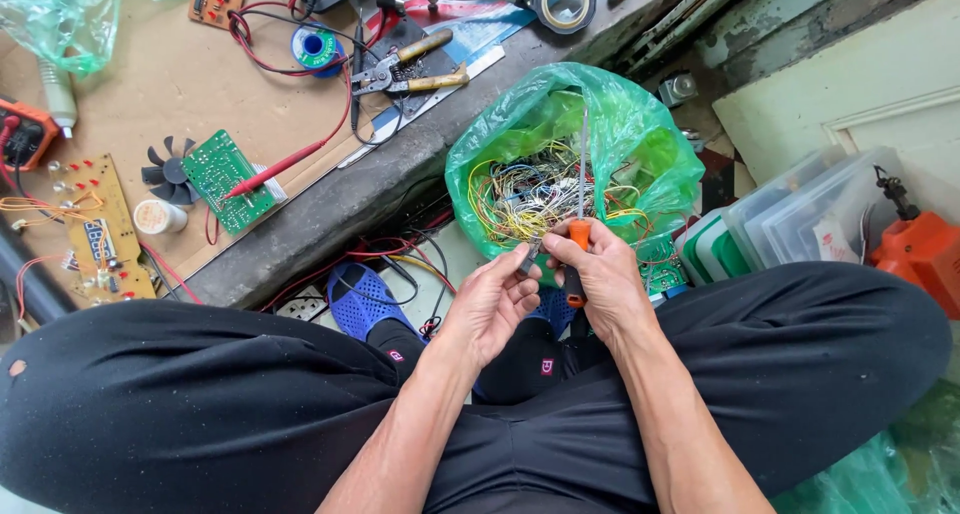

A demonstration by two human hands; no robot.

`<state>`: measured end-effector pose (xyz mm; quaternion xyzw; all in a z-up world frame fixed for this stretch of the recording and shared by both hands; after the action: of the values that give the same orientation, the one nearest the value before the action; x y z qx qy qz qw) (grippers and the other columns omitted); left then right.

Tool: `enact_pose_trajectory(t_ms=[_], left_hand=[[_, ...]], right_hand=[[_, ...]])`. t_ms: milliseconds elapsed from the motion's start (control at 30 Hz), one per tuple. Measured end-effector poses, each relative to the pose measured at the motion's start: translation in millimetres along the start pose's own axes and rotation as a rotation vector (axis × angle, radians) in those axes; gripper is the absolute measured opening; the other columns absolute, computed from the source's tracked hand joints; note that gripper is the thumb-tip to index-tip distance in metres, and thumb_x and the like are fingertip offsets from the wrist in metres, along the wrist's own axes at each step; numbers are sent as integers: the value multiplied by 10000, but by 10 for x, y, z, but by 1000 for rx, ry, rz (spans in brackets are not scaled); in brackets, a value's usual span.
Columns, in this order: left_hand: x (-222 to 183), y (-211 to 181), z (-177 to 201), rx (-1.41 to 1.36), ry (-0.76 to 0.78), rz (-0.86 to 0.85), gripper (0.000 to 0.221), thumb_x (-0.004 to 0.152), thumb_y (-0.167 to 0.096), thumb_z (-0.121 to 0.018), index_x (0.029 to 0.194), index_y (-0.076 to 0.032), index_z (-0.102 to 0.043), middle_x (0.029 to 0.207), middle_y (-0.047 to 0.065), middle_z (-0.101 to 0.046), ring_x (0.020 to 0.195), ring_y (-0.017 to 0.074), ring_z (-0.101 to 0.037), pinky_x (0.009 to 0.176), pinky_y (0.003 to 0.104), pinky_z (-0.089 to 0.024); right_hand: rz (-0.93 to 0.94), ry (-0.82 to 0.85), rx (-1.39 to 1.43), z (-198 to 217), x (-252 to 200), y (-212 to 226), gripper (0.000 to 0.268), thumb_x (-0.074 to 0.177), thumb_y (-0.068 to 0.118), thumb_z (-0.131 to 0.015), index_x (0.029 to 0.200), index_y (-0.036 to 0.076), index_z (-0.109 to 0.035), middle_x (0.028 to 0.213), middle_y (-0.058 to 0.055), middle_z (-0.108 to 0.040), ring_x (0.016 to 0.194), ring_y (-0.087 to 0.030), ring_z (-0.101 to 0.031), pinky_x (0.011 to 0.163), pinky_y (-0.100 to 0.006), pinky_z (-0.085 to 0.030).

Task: Sorting and untangling a bag of electronic wires and components using a small tool.

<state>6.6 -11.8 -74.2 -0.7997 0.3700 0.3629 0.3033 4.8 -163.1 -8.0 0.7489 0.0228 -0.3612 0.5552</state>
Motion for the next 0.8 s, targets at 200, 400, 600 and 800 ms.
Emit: enact_pose_trajectory(t_ms=[200, 400, 600, 800], left_hand=[[-23, 10, -9, 44, 4, -14, 197, 1027, -226, -833, 1089, -59, -748, 896, 150, -815, 692, 165, -802, 651, 306, -708], [-47, 8, -32, 138, 9, -99, 200, 1034, -251, -828, 1104, -83, -745, 892, 123, -814, 698, 143, -795, 661, 281, -704], [-77, -10, -100, 232, 42, -173, 257, 1044, -260, -811, 1182, -58, -733, 887, 142, -803, 670, 130, -770, 641, 265, -692], [-105, -25, -136, 261, 47, -204, 283, 1050, -255, -799, 1210, -35, -721, 877, 146, -795, 654, 124, -757, 624, 256, -684]], right_hand=[[-1, -12, -13, 30, 24, -71, 299, 862, 40, -915, 1078, 9, -712, 817, -99, -714, 671, -152, -698, 487, -227, -516], [11, -28, 0, 19, 41, -104, 286, 848, -7, -880, 1071, 1, -702, 820, -111, -708, 642, -151, -680, 480, -242, -520], [42, -75, 5, 1, -4, -53, 275, 841, -34, -853, 1048, 13, -679, 822, -114, -712, 637, -143, -680, 478, -234, -533], [87, -112, -16, 0, -27, -47, 271, 837, -41, -841, 1026, 25, -659, 837, -123, -712, 644, -143, -667, 476, -240, -528]])
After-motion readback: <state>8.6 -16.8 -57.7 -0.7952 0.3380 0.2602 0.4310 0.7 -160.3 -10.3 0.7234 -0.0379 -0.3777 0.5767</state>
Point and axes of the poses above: each hand's wrist, its own x-axis towards the middle knuckle, its own z-axis out of the back of the hand, y = z × x, the point moved 4 cm from there along x, towards the middle knuckle
